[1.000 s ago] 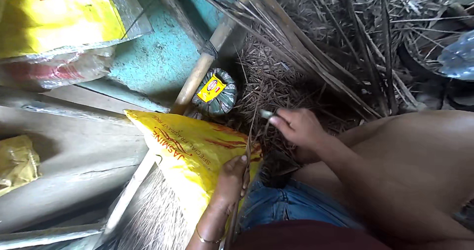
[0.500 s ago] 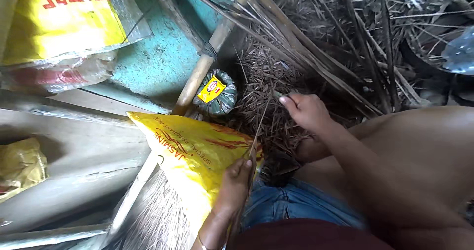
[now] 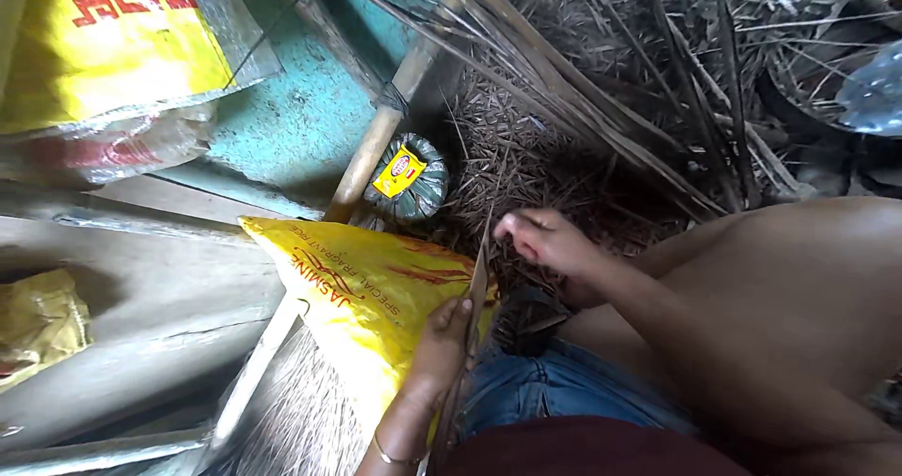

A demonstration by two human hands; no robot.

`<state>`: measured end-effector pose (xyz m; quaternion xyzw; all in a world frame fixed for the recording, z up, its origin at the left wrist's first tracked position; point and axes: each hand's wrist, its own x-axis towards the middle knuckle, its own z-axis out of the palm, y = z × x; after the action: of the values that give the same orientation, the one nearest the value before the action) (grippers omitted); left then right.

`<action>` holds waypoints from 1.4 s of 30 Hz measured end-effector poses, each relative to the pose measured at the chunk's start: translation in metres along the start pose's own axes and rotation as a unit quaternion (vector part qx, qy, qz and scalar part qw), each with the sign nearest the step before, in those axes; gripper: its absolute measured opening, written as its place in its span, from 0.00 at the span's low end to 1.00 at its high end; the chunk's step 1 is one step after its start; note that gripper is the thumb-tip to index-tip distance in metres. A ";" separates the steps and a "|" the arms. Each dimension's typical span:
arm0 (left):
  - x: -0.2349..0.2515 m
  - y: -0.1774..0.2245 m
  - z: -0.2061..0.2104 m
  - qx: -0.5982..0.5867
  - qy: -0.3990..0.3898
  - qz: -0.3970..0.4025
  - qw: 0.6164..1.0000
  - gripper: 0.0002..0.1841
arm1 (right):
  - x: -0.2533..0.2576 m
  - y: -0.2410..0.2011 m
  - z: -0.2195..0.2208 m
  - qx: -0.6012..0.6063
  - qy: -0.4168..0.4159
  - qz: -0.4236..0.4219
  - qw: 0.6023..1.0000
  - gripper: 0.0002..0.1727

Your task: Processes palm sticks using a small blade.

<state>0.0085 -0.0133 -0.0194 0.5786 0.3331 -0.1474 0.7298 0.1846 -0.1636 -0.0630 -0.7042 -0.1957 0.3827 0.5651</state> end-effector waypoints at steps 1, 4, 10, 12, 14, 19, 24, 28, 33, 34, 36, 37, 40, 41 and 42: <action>0.003 0.001 0.000 -0.011 0.007 -0.002 1.000 0.16 | -0.007 -0.002 0.004 -0.042 -0.040 -0.033 0.998 0.20; 0.009 0.005 -0.002 -0.052 0.023 -0.012 0.998 0.16 | -0.023 0.002 0.023 -0.185 -0.152 -0.198 0.950 0.25; 0.007 0.003 -0.005 -0.065 0.030 0.008 0.997 0.16 | -0.015 0.018 0.026 -0.344 -0.024 -0.299 0.890 0.28; 0.004 0.003 -0.006 -0.066 0.022 0.009 0.998 0.18 | -0.007 0.017 0.006 -0.349 0.034 -0.237 0.906 0.25; 0.003 0.001 -0.006 -0.067 0.016 0.006 0.998 0.18 | -0.002 0.012 -0.006 -0.344 0.069 -0.210 0.913 0.24; 0.010 0.006 0.000 -0.066 0.046 -0.004 0.997 0.16 | -0.026 0.003 0.036 -0.228 -0.106 -0.251 0.935 0.26; 0.009 0.005 -0.002 -0.076 0.033 0.000 0.997 0.15 | -0.017 0.017 0.037 -0.359 -0.005 -0.305 0.882 0.28; 0.006 0.002 -0.002 -0.080 0.008 -0.008 0.997 0.18 | -0.003 0.011 0.002 -0.382 0.126 -0.188 0.896 0.25; 0.010 0.003 0.001 -0.110 0.013 -0.016 0.994 0.16 | -0.024 0.009 0.035 -0.205 -0.098 -0.265 0.937 0.26; 0.009 0.004 0.002 -0.113 0.019 -0.020 0.993 0.16 | -0.024 0.012 0.042 -0.223 -0.112 -0.294 0.923 0.27; 0.007 0.003 0.001 -0.117 0.013 -0.020 0.993 0.17 | -0.019 0.017 0.042 -0.304 -0.061 -0.314 0.897 0.28; 0.006 0.003 0.001 -0.112 0.002 -0.021 0.994 0.17 | -0.014 0.019 0.035 -0.347 -0.008 -0.305 0.887 0.27; 0.003 -0.001 0.000 -0.105 -0.016 -0.027 0.994 0.18 | 0.000 0.019 0.007 -0.414 0.124 -0.225 0.873 0.26; 0.003 -0.002 0.000 -0.104 -0.017 -0.028 0.994 0.18 | 0.002 0.015 0.002 -0.410 0.140 -0.218 0.875 0.26; 0.004 -0.003 0.000 -0.104 -0.017 -0.028 0.994 0.18 | -0.001 0.010 0.002 -0.386 0.125 -0.220 0.887 0.26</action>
<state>0.0101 -0.0135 -0.0241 0.4871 0.3503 -0.1421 0.7873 0.1805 -0.1659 -0.0725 -0.8479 -0.4054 0.0512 0.3378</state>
